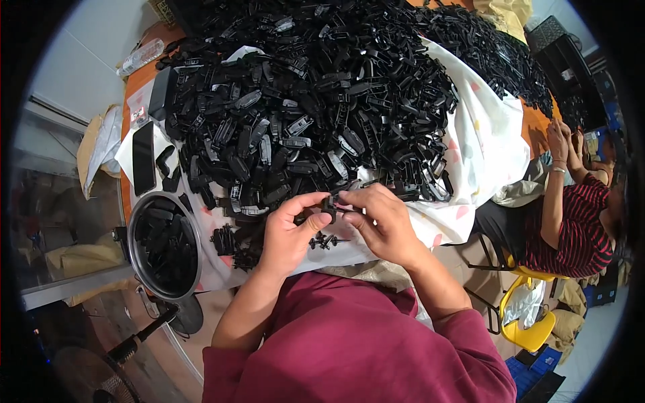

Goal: Assemble or sort small black plastic mechanical components at a workbench.

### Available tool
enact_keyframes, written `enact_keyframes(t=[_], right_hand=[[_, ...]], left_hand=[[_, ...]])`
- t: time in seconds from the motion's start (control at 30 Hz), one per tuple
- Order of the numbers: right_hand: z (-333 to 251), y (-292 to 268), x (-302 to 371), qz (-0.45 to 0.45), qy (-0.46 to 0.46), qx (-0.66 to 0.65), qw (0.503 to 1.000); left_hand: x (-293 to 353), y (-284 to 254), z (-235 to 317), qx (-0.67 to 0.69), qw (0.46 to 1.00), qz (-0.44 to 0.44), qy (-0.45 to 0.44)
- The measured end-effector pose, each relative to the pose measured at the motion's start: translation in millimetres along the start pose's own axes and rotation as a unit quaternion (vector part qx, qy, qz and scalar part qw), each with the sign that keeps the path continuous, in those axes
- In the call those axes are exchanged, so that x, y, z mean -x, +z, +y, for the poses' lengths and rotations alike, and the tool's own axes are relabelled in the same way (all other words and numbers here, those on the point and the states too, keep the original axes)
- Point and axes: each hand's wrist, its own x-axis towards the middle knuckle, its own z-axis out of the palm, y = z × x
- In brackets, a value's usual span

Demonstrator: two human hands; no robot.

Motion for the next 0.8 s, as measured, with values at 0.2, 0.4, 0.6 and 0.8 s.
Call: enact_keyframes(t=[0.2,0.4,0.6,0.8], right_hand=[[0.5,-2.2,6.9,0.022,-0.067,0.02,0.997],[-0.2,2.9,18.3,0.067,-0.061,0.001,0.996],[-7.4,-1.8,15.0,0.104,-0.014,-0.083,0.991],[-5.1,-4.8,10.3,0.06,-0.115,0.063,0.99]], left_hand=[[5.3,2.0,7.7,-0.124,0.989,0.028,0.075],[-0.6,7.4,36.1,-0.183,0.973,-0.016,0.141],[3.6,6.2,27.5,-0.158,0.979,-0.009,0.127],[5.2,5.1,30.1,-0.254,0.954,-0.019,0.158]])
